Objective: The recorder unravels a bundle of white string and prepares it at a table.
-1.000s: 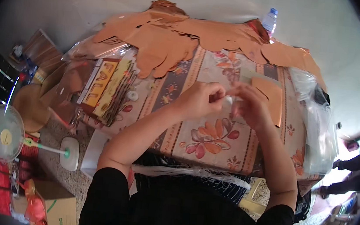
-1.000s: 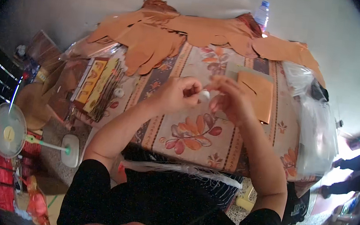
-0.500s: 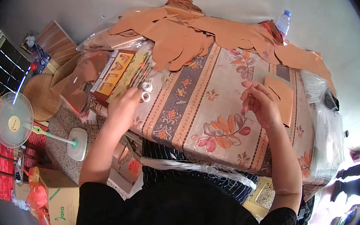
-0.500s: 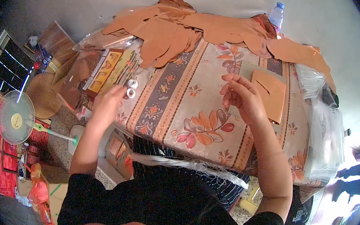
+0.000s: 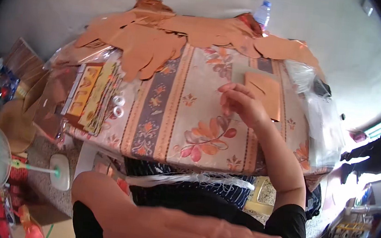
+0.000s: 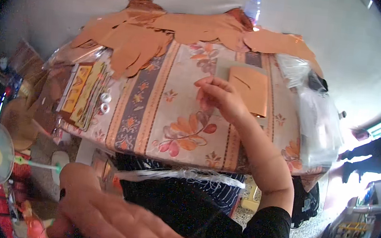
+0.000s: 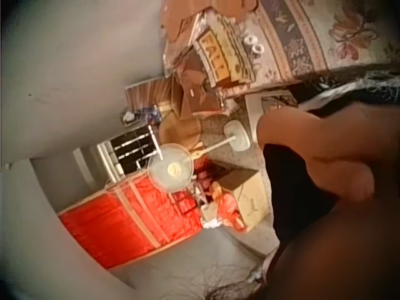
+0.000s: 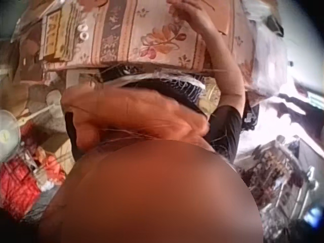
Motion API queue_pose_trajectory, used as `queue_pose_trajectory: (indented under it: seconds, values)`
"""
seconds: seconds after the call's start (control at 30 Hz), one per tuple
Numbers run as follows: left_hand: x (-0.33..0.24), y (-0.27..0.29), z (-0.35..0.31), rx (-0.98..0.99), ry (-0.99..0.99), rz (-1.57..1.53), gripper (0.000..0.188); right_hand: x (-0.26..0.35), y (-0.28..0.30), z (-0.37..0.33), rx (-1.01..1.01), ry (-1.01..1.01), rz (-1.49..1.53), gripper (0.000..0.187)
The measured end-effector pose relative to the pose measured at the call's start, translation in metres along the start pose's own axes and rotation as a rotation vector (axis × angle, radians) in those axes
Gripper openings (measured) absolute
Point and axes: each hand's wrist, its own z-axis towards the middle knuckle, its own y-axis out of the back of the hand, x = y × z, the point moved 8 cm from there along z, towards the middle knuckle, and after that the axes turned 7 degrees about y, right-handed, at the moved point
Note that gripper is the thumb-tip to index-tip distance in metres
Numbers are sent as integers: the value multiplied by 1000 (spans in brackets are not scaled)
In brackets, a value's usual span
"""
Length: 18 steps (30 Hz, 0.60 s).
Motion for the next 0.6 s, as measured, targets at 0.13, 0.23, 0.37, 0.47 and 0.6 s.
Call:
queue_pose_trajectory:
  seconds: [0.13,0.23,0.37,0.47,0.6]
  values:
    - [5,-14,1,-83,-56,42,27,-5,3,-1,39,-16,28,20]
    - [-2,5,4,-202,-81,138,27,-3,-2,0,53,-12,24,19]
    - [2,3,19,-348,-89,262,26,8,12,-6,30,41,-9,20]
    - [-5,7,18,-343,-125,264,26,2,5,-2,39,19,15,20]
    - [-7,4,21,-282,-195,231,25,-5,7,0,28,-16,-9,17]
